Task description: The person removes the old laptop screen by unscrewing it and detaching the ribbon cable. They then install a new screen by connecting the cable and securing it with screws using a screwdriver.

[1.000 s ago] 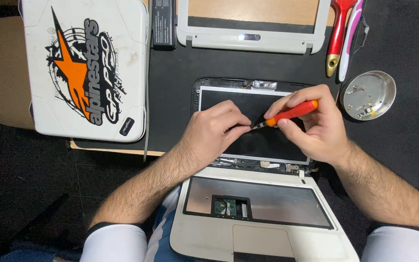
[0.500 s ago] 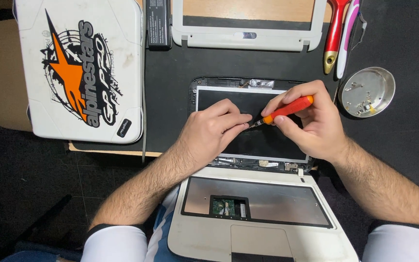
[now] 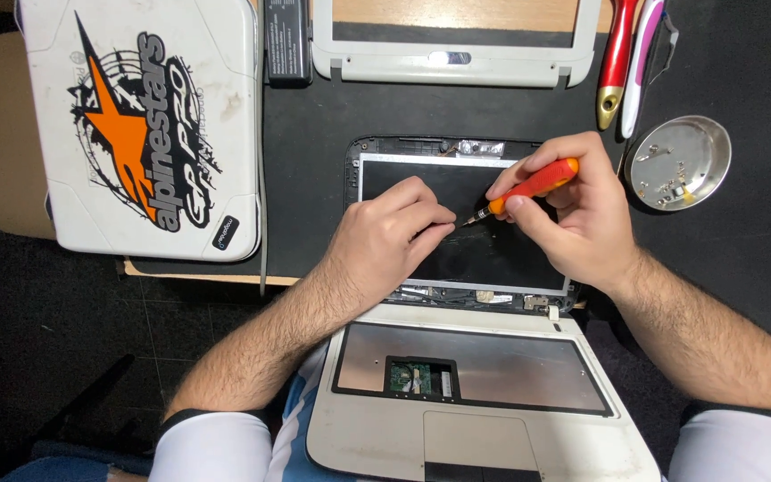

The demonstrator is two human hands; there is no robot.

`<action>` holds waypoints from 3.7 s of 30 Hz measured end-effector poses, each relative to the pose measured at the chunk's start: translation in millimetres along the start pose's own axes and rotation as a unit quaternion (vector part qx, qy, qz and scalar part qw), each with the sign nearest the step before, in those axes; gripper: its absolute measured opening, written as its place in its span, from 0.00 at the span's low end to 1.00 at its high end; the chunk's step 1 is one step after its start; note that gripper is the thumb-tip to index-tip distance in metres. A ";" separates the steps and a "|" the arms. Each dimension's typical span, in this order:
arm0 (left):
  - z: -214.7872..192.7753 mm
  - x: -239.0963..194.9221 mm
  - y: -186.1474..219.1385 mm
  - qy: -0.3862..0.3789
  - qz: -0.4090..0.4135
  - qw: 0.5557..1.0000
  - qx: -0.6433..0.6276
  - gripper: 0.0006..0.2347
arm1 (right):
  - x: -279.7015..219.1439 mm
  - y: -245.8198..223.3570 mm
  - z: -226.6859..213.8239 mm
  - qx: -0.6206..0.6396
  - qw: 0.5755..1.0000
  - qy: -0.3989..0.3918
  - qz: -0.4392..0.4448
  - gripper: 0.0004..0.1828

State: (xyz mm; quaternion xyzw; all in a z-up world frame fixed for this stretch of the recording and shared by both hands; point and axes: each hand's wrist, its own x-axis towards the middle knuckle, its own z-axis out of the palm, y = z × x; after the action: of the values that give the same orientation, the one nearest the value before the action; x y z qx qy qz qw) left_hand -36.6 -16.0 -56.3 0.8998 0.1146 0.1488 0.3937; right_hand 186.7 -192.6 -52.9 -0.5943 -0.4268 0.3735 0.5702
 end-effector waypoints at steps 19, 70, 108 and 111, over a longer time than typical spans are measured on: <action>7.9 3.1 -0.6 0.027 -0.023 0.999 -0.023 0.07 | -1.6 -1.6 3.8 0.000 0.996 -0.010 -0.094 0.21; -64.2 -155.6 -5.9 0.114 -0.006 0.990 0.077 0.03 | 43.6 -35.6 118.9 -0.176 0.943 -0.257 -0.116 0.28; -52.4 -160.6 -20.0 0.081 0.018 0.990 0.113 0.03 | 47.5 -107.6 130.2 -0.447 0.759 -0.401 -0.253 0.14; -54.1 -159.0 -19.3 0.097 0.020 0.989 0.106 0.07 | 43.1 -109.8 133.2 -0.617 0.615 -0.369 -0.324 0.15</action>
State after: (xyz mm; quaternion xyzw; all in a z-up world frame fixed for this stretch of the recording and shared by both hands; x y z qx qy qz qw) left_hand -205.5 -18.1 -63.9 0.9199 0.1496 0.2302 0.2801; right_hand 69.2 -106.2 48.9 -0.4414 -0.8958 0.0010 -0.0524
